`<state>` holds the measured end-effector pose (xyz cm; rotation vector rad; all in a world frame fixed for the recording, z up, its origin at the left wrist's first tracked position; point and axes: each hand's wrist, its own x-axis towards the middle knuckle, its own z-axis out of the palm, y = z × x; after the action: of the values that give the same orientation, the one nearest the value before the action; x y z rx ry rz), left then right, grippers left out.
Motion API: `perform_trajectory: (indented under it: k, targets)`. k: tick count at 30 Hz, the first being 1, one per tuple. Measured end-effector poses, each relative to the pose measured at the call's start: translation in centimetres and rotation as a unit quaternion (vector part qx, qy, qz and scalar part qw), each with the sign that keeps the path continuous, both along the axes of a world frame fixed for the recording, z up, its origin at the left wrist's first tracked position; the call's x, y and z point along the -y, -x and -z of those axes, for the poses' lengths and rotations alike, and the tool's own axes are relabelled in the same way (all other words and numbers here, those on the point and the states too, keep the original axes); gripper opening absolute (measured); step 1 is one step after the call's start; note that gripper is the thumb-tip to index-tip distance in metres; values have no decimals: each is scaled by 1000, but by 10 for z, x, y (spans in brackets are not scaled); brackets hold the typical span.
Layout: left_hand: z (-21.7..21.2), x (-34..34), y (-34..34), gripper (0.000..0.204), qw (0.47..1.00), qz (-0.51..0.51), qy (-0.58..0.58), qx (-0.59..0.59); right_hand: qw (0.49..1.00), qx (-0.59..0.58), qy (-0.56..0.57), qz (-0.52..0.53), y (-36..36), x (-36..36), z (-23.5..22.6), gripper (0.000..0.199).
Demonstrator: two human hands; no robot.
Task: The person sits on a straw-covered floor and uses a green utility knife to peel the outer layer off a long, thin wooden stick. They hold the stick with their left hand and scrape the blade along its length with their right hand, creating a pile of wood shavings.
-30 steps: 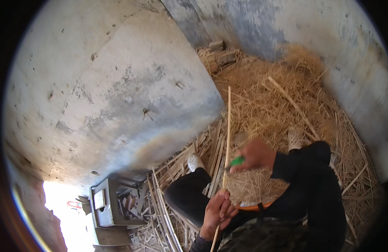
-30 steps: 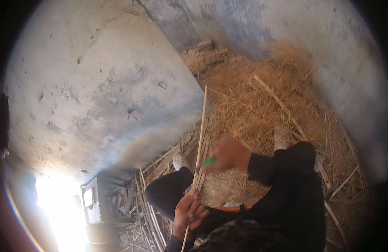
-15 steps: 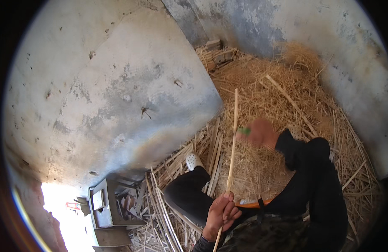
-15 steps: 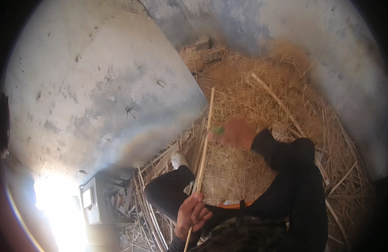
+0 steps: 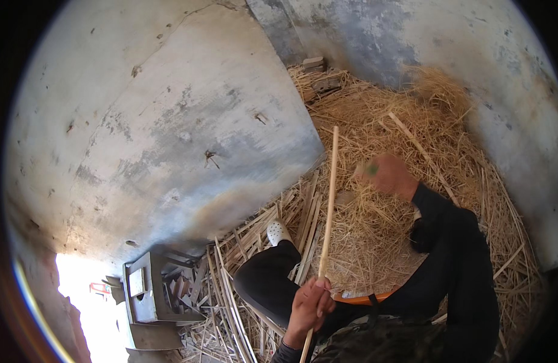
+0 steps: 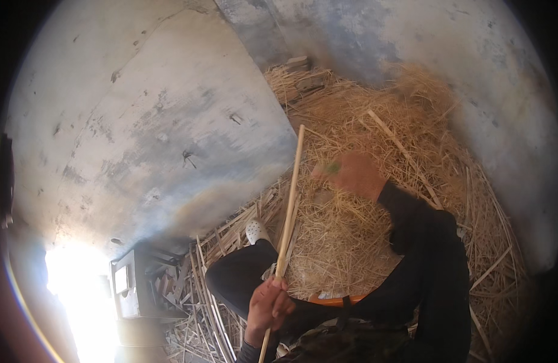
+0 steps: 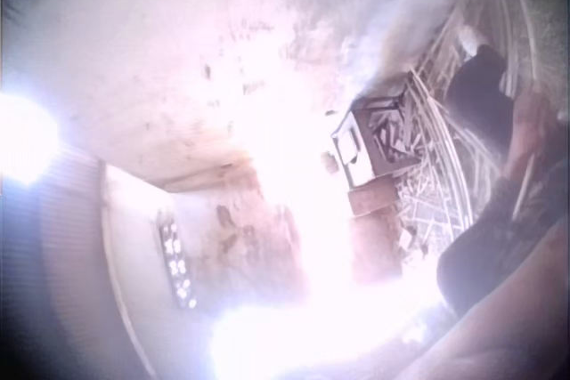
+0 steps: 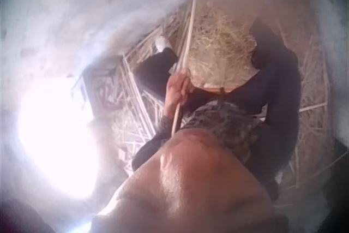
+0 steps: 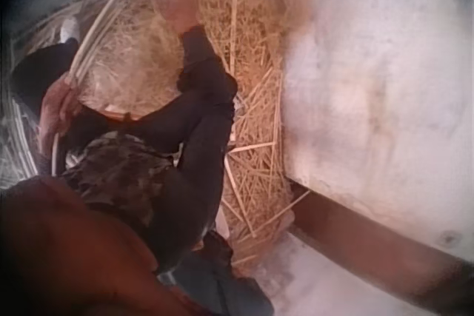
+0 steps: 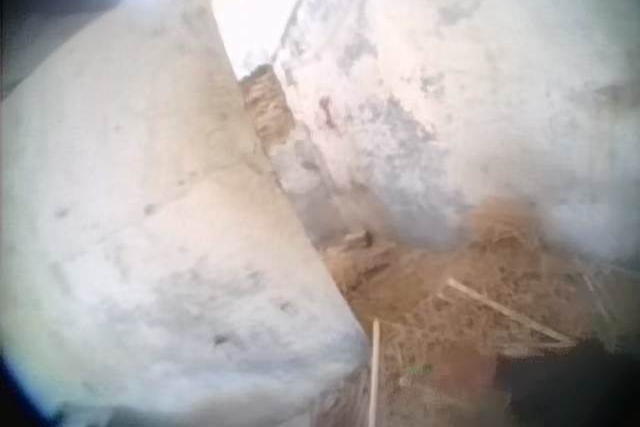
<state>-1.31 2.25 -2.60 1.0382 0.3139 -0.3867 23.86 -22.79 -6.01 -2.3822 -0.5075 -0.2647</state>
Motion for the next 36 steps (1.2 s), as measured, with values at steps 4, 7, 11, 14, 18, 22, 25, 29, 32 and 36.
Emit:
perform_trajectory:
  k: [4,7,11,14,18,22,25,29,32,36]
  targets:
    - [-11,7,-12,25,999,9,8,34,969,109,107,-193,80,-45,-11,71]
    - [-11,17,-18,24,999,-2,36,34,963,208,50,-163,66,-40,-1,74]
    - [-20,21,-19,22,999,-7,25,42,989,128,-13,-78,46,-41,1,76]
    - [-18,19,-12,21,999,3,30,36,997,2,63,-53,24,-27,-6,77]
    - [-13,14,-13,21,999,14,21,46,974,166,18,-156,77,-57,0,79]
    - [-11,13,-15,22,998,11,8,59,968,201,18,-146,58,-48,2,75]
    - [-23,13,-10,22,997,20,-65,30,987,105,121,17,18,-38,28,79]
    - [-15,20,8,22,999,35,30,13,992,89,38,-83,49,-52,26,77]
    - [-11,11,-2,22,998,24,56,23,982,128,12,-139,58,-46,12,75]
    - [-18,18,0,21,997,23,77,5,990,104,57,-74,29,-18,7,72]
